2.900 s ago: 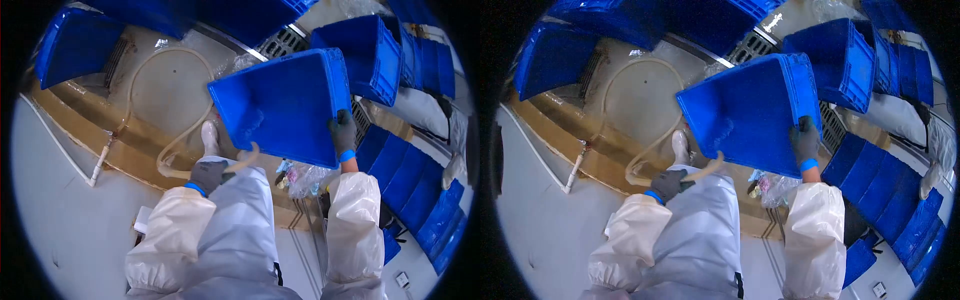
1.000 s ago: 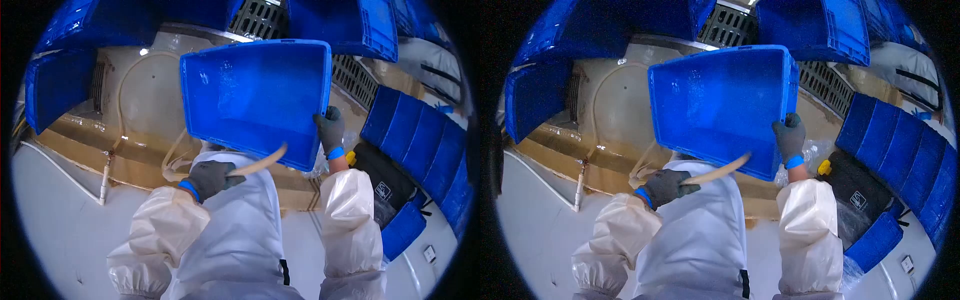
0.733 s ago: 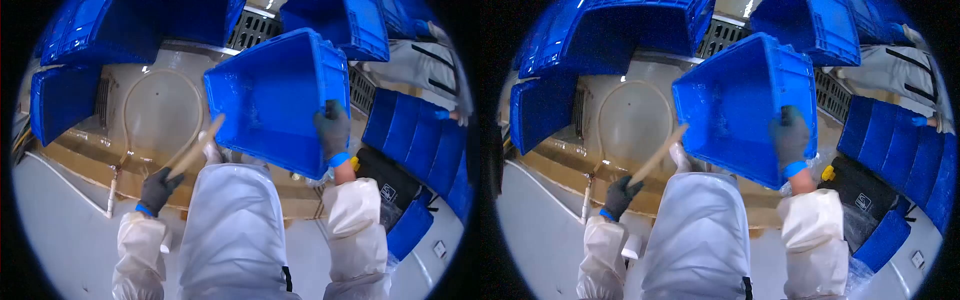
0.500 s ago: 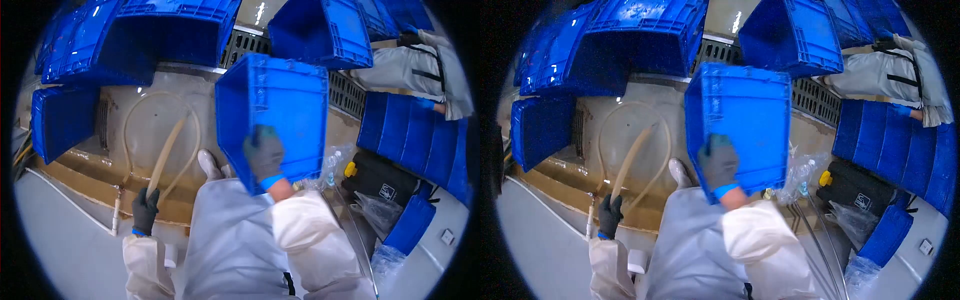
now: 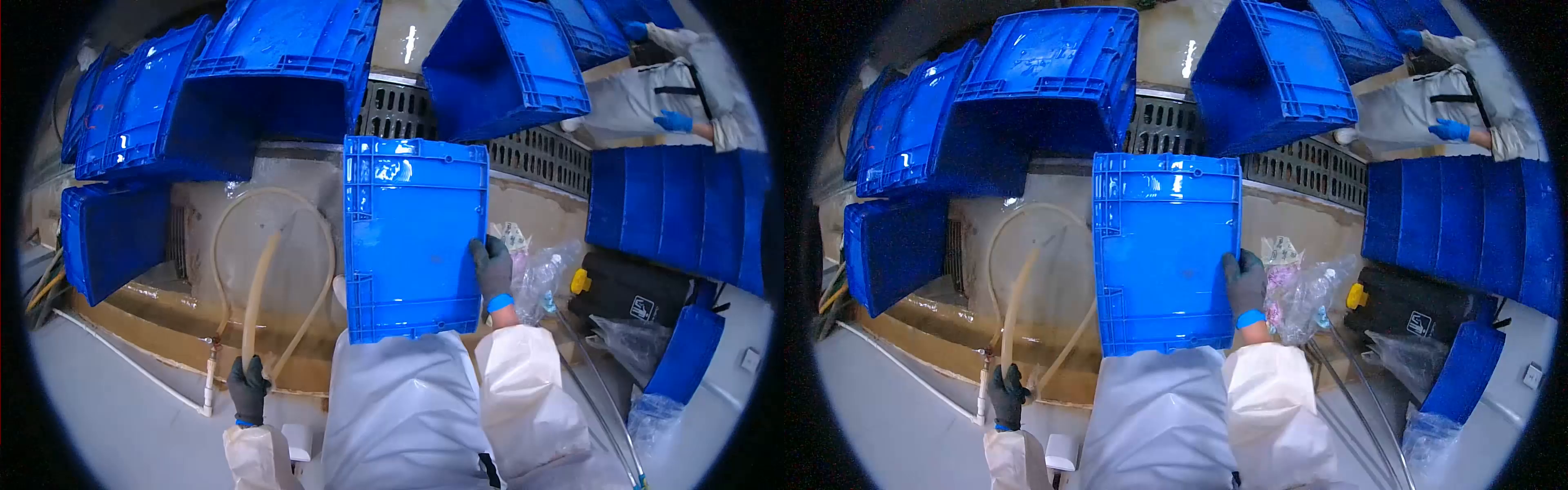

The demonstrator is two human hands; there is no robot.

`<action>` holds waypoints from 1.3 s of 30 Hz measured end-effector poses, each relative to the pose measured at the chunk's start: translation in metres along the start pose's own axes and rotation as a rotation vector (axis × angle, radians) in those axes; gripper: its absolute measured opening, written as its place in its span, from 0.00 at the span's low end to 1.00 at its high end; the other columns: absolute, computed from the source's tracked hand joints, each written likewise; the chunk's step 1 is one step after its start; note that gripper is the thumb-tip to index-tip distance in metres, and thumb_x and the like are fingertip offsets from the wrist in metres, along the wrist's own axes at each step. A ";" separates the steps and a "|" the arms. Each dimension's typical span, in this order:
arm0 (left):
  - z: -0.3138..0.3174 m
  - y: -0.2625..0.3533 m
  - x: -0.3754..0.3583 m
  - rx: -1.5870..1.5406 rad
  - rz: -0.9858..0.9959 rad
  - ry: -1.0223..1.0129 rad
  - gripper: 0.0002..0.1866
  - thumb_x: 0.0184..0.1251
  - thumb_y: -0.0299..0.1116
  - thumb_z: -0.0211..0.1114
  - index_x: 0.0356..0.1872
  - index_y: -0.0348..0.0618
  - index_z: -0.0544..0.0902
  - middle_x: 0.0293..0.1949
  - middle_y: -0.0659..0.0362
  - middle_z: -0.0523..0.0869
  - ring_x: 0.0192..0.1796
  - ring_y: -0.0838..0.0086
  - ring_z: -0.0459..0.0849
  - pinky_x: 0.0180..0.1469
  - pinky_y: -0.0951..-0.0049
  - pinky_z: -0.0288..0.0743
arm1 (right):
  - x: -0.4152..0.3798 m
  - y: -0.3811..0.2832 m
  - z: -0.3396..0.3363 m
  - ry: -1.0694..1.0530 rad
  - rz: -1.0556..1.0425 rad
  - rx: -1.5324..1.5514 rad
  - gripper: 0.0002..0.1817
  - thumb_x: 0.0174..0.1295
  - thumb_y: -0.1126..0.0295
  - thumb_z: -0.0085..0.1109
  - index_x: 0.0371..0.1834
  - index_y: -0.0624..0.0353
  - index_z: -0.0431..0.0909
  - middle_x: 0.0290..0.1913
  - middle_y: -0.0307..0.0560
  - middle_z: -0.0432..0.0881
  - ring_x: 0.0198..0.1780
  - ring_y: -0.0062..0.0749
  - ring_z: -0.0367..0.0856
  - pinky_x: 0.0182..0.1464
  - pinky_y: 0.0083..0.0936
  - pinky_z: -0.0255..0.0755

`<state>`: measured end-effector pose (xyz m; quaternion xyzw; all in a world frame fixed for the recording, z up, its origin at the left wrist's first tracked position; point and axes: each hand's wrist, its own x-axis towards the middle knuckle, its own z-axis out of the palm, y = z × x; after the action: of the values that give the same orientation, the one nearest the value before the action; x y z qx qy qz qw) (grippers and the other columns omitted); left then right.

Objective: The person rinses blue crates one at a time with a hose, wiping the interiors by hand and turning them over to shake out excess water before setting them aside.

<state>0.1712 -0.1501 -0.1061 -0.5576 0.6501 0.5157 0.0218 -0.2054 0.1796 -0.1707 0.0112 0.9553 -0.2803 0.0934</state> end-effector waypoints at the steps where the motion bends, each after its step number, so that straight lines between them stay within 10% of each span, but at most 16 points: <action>1: 0.004 0.000 -0.001 -0.018 -0.027 0.004 0.11 0.71 0.38 0.64 0.36 0.40 0.78 0.21 0.66 0.74 0.17 0.84 0.72 0.17 0.79 0.66 | 0.004 0.011 -0.003 -0.212 0.078 0.090 0.21 0.63 0.56 0.57 0.48 0.64 0.80 0.44 0.64 0.81 0.51 0.60 0.78 0.54 0.47 0.71; 8: 0.014 0.013 -0.001 0.084 0.040 -0.031 0.12 0.73 0.40 0.62 0.37 0.40 0.77 0.23 0.64 0.75 0.16 0.82 0.73 0.16 0.79 0.66 | -0.026 0.039 -0.014 -0.004 -0.031 0.000 0.15 0.63 0.61 0.59 0.37 0.66 0.81 0.36 0.63 0.83 0.37 0.54 0.81 0.42 0.41 0.72; 13: 0.036 0.044 -0.002 0.057 0.058 -0.020 0.14 0.72 0.41 0.62 0.33 0.39 0.77 0.22 0.63 0.74 0.14 0.79 0.74 0.13 0.76 0.65 | -0.072 0.109 -0.053 0.040 0.354 0.195 0.15 0.63 0.61 0.60 0.34 0.66 0.80 0.30 0.54 0.82 0.31 0.36 0.76 0.38 0.35 0.71; 21: 0.084 0.085 -0.015 0.178 0.064 -0.082 0.13 0.71 0.40 0.63 0.35 0.40 0.78 0.21 0.65 0.74 0.14 0.81 0.72 0.14 0.77 0.65 | -0.032 0.287 -0.113 0.453 0.471 0.447 0.15 0.61 0.61 0.60 0.33 0.66 0.81 0.31 0.55 0.83 0.30 0.41 0.76 0.39 0.39 0.71; 24: 0.104 0.093 -0.023 0.233 0.091 -0.083 0.12 0.71 0.40 0.63 0.37 0.41 0.79 0.18 0.66 0.74 0.15 0.83 0.71 0.16 0.78 0.64 | 0.025 0.322 -0.152 0.348 0.682 0.069 0.17 0.61 0.59 0.60 0.34 0.67 0.82 0.33 0.54 0.85 0.31 0.45 0.79 0.39 0.40 0.73; 29: 0.136 0.111 -0.036 0.217 0.110 -0.065 0.12 0.71 0.40 0.64 0.35 0.41 0.78 0.17 0.66 0.73 0.14 0.82 0.71 0.16 0.78 0.66 | 0.128 0.387 -0.190 0.151 0.377 -0.857 0.19 0.65 0.58 0.55 0.28 0.62 0.85 0.35 0.61 0.86 0.35 0.57 0.85 0.35 0.44 0.75; 31: 0.145 0.119 -0.041 0.243 0.119 -0.059 0.11 0.70 0.38 0.65 0.33 0.42 0.78 0.17 0.66 0.74 0.15 0.83 0.72 0.17 0.77 0.66 | 0.168 0.404 -0.211 0.474 0.808 -0.390 0.20 0.65 0.52 0.54 0.33 0.58 0.87 0.38 0.60 0.87 0.38 0.54 0.86 0.38 0.44 0.78; 33: 0.151 0.113 -0.041 0.241 0.119 -0.019 0.11 0.69 0.38 0.66 0.33 0.43 0.78 0.18 0.66 0.74 0.16 0.84 0.72 0.17 0.77 0.66 | 0.212 0.469 -0.239 0.311 0.834 -0.676 0.19 0.61 0.50 0.61 0.29 0.54 0.88 0.39 0.55 0.88 0.42 0.46 0.88 0.41 0.40 0.81; 35: 0.160 0.120 -0.046 0.291 0.109 -0.018 0.10 0.69 0.38 0.66 0.33 0.43 0.78 0.18 0.66 0.74 0.17 0.84 0.72 0.17 0.77 0.66 | 0.228 0.443 -0.280 0.056 0.523 -1.023 0.18 0.60 0.49 0.62 0.30 0.53 0.87 0.38 0.55 0.88 0.41 0.45 0.88 0.39 0.40 0.80; 37: 0.168 0.127 -0.055 0.258 0.088 -0.006 0.10 0.69 0.38 0.66 0.33 0.43 0.79 0.19 0.67 0.74 0.18 0.84 0.72 0.18 0.78 0.65 | 0.247 0.475 -0.282 0.036 0.456 -1.009 0.20 0.59 0.50 0.63 0.35 0.59 0.85 0.38 0.60 0.87 0.40 0.47 0.88 0.39 0.39 0.79; 39: 0.181 0.135 -0.066 0.145 0.060 0.009 0.10 0.69 0.38 0.67 0.33 0.42 0.79 0.20 0.67 0.75 0.18 0.84 0.72 0.19 0.79 0.66 | 0.244 0.445 -0.254 0.527 0.476 -0.338 0.21 0.61 0.54 0.64 0.37 0.67 0.82 0.39 0.64 0.85 0.39 0.51 0.84 0.42 0.41 0.76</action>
<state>-0.0038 0.0014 -0.0636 -0.5370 0.7023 0.4653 0.0439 -0.4558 0.6833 -0.2435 0.2887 0.9498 -0.0773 -0.0922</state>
